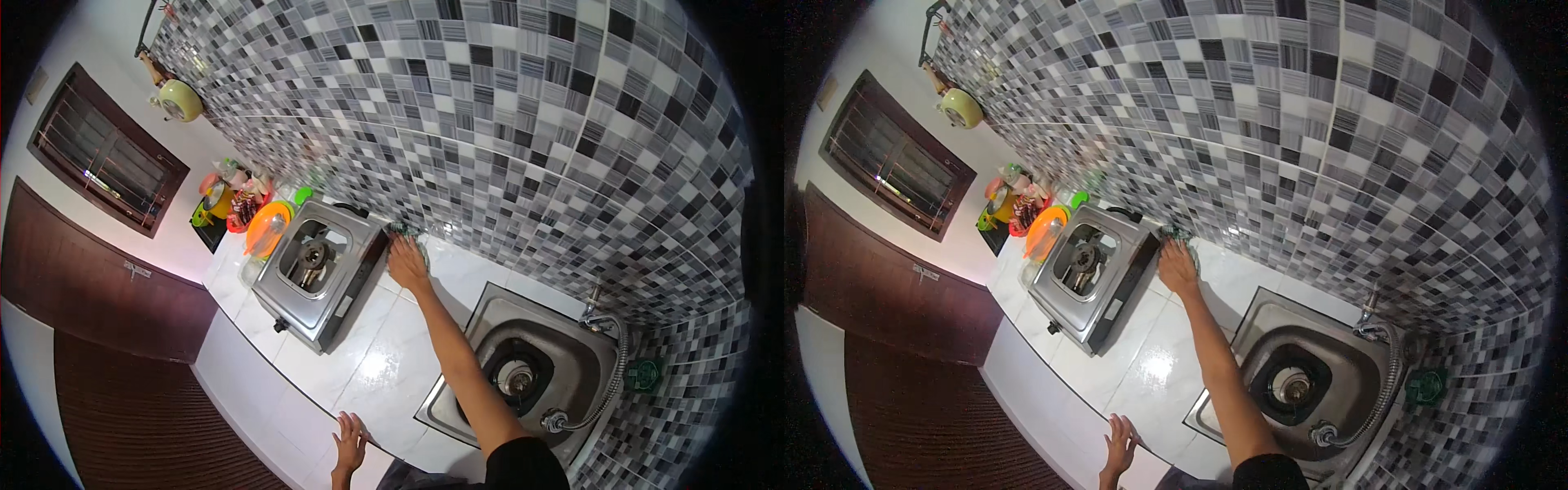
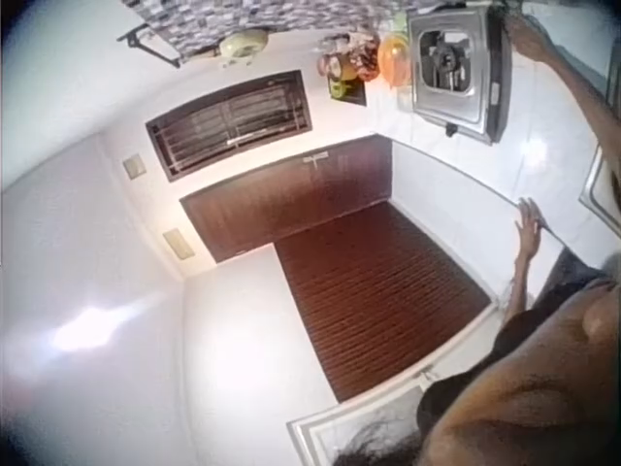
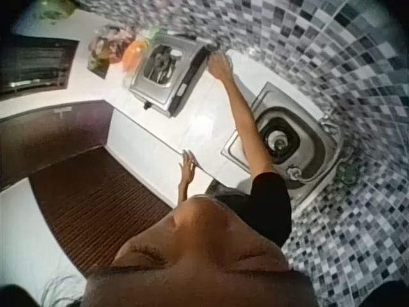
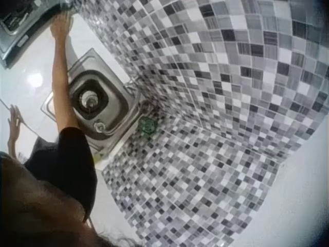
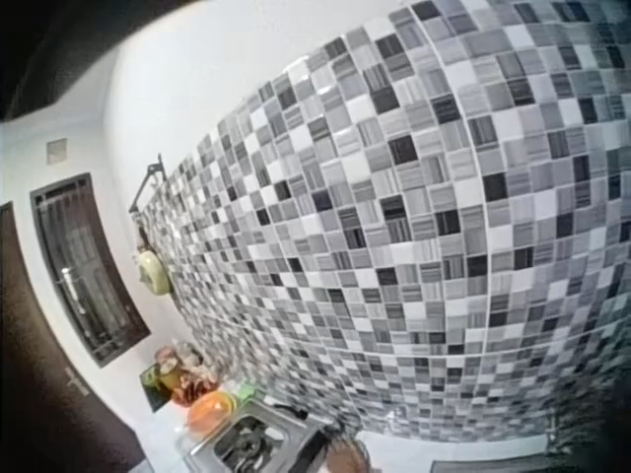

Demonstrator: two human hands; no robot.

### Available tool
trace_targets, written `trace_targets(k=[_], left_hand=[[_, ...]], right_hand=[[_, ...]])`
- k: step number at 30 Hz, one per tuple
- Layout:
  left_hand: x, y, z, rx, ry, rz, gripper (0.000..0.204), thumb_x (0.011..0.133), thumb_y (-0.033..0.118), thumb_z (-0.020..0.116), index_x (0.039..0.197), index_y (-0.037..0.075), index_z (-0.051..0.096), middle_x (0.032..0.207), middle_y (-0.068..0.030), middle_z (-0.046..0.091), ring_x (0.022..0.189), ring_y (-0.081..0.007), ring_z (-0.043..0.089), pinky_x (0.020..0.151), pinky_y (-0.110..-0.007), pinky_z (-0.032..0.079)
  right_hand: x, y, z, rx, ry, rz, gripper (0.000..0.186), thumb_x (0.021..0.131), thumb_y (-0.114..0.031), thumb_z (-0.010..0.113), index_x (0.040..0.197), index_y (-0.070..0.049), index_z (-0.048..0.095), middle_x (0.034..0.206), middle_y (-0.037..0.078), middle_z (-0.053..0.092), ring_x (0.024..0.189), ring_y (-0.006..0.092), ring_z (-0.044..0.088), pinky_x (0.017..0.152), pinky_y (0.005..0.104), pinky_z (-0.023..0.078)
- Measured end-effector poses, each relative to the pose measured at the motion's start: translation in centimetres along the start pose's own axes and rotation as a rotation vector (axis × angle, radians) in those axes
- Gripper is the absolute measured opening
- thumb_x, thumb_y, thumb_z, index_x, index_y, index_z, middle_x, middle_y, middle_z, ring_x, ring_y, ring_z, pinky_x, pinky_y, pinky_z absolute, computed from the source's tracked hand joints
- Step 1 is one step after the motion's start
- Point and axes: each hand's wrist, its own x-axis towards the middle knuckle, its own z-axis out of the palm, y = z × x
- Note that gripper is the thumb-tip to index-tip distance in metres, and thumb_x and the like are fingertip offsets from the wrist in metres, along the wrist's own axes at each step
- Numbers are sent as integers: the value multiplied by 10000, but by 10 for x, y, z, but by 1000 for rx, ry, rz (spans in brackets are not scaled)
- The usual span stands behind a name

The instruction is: Thoroughly wipe and clean a gas stove, the adjacent sink area, and the tiled walls using a cloth and detergent.

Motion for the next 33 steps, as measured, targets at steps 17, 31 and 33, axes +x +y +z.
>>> trace_targets(k=[17,31,33], left_hand=[[4,-4,-2,-19,11,70,791,1044,252,578,1674,102,125,1739,-241,-32,1594,-480,-31,1126,-821,115],[18,-30,14,89,30,134,816,1036,280,564,1652,8,104,1696,-347,-12,1557,-571,-10,1211,-704,127],[19,-34,15,23,65,212,839,1047,323,569,1673,69,72,1731,-260,-52,1588,-497,-29,1146,-804,107]], right_hand=[[-193,80,-108,-7,54,591,531,1042,-259,488,1511,-12,478,1594,140,460,1519,278,362,1292,477,159],[-251,-66,-94,33,248,1069,639,1035,-229,509,1551,113,350,1703,264,192,1601,399,131,1277,476,210],[-270,-97,-100,84,146,1069,646,1032,-226,515,1554,114,343,1688,266,234,1583,413,184,1277,477,207]])
